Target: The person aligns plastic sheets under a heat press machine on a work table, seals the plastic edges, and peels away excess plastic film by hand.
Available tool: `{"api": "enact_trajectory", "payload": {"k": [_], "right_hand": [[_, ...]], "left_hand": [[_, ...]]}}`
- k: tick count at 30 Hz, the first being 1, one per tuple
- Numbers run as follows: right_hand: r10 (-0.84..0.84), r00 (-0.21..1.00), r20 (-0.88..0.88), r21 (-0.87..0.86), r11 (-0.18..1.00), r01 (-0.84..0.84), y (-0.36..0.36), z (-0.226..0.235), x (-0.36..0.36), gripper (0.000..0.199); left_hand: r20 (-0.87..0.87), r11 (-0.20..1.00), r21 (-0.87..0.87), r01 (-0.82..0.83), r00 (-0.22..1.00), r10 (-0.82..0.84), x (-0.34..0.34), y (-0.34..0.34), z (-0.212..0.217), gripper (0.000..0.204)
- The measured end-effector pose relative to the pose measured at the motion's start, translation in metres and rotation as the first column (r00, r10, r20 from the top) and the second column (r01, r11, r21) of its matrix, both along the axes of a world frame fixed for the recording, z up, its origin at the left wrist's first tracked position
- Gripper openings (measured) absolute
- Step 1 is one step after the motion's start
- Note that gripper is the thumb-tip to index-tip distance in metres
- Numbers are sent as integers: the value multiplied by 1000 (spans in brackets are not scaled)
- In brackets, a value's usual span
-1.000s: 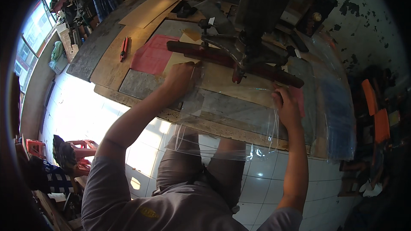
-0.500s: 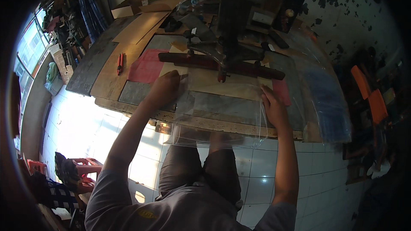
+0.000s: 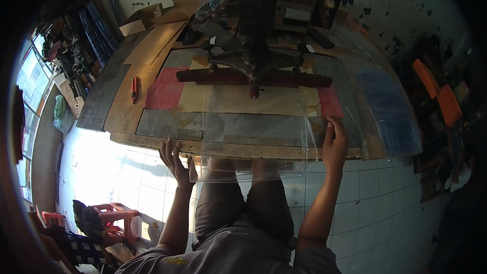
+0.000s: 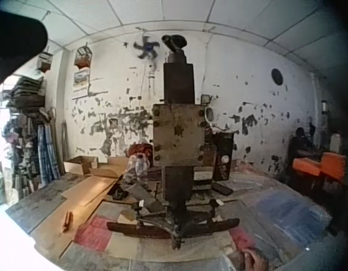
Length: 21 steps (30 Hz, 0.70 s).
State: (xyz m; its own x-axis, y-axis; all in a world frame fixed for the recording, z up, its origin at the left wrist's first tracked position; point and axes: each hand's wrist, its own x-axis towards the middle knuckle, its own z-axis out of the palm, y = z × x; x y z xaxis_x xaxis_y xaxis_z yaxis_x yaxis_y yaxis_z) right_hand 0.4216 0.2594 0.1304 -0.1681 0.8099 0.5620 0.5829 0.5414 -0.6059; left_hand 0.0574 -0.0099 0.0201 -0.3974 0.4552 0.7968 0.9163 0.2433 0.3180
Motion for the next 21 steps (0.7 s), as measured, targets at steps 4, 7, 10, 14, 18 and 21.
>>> {"api": "enact_trajectory", "payload": {"k": [4,7,10,14,18,21], "right_hand": [[9,1000,16,10,1000,-9,4,-2,2,22],[27,1000,-10,-9,1000,-27,4,-3,4,23],[47,999,-3,8,999,-47,5,-3,6,22],[29,999,28,56,998,-31,3,-2,5,22],[51,997,-58,34,998,-49,1,1,2,22],[56,997,-50,26,998,-54,0,2,2,21]], "left_hand": [[-126,988,155,-24,991,44,-19,22,-33,59],[-131,978,208,-8,991,36,-25,28,-43,60],[-113,984,180,-8,993,29,-19,23,-40,61],[-104,992,126,-14,994,27,-16,20,-33,62],[-105,990,138,-12,994,27,-20,20,-37,64],[-136,987,160,-29,989,51,-22,23,-41,65]]}}
